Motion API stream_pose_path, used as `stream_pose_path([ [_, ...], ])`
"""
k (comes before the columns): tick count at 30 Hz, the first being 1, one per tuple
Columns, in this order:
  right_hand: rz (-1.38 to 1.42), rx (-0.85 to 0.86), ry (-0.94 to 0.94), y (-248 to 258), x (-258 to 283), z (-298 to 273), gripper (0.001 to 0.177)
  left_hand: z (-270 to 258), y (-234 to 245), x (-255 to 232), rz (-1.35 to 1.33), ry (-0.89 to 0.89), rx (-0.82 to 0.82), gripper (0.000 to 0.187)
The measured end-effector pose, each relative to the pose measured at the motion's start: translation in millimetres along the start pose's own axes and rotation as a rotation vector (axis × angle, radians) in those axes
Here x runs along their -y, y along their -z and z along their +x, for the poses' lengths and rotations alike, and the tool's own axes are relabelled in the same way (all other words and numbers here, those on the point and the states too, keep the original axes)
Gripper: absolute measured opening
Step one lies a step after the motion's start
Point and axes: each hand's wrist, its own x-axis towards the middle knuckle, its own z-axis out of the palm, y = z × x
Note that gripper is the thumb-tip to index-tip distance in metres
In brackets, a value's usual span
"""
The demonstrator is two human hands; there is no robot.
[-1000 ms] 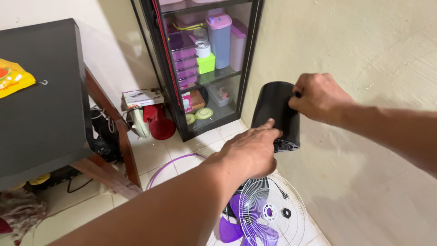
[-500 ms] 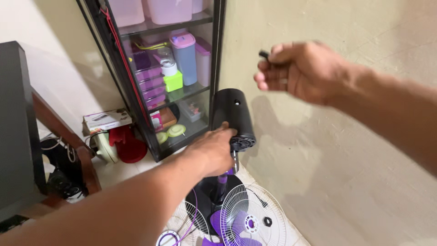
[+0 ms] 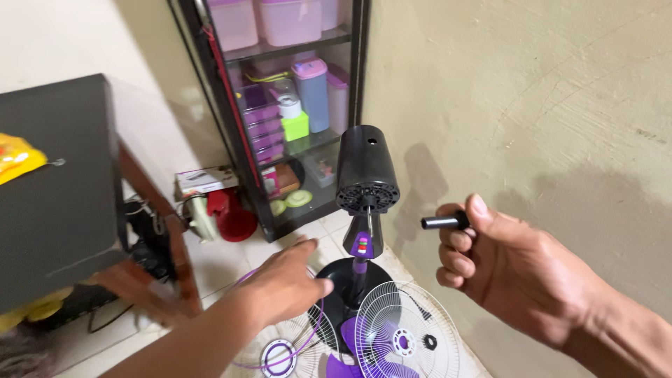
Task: The person assembles a standing electric fan by attaching the front grille, inserting the purple fan blades, and securing the rear grille. They then remove the grilles and blades to reassemble the components in a different order.
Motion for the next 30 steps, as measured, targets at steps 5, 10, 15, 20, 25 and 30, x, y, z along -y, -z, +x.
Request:
stream_pose_path([
  [5,-0.037,0.027,-0.028,8.7,-3.9,-53.2,0.029,-56.6,-28.9,21.9,-0.082,0.146,-0.155,0.083],
  [10,-0.037,0.021,-0.096,25.5,-18.1,-93.8,0.016,-114.4,-71.5,7.0,-0.315,0.279,-0.199,0.079],
  [15,-0.009,-0.020,-0.174,30.4,-39.6,-121.8,0.015,-160.9,-101.7,-33.8,-0.431,0.198,-0.175,0.077],
  [20,-0.126,-0.148,-0.302,23.6,-66.6,-134.5,0.013,-176.5,-110.5,-47.6,-0.463,0.244,-0.134,0.070],
  [25,-0.417,-0.193,-0.401,21.0,-113.0,-138.0,0.010,-160.2,-130.2,-4.6,-0.509,0.203,-0.141,0.065],
  [30,-0.649,-0.265,-0.500,60.6,-216.6,-119.8,0.013,-120.8,-208.8,93.0,-0.524,0.229,-0.202,0.065],
])
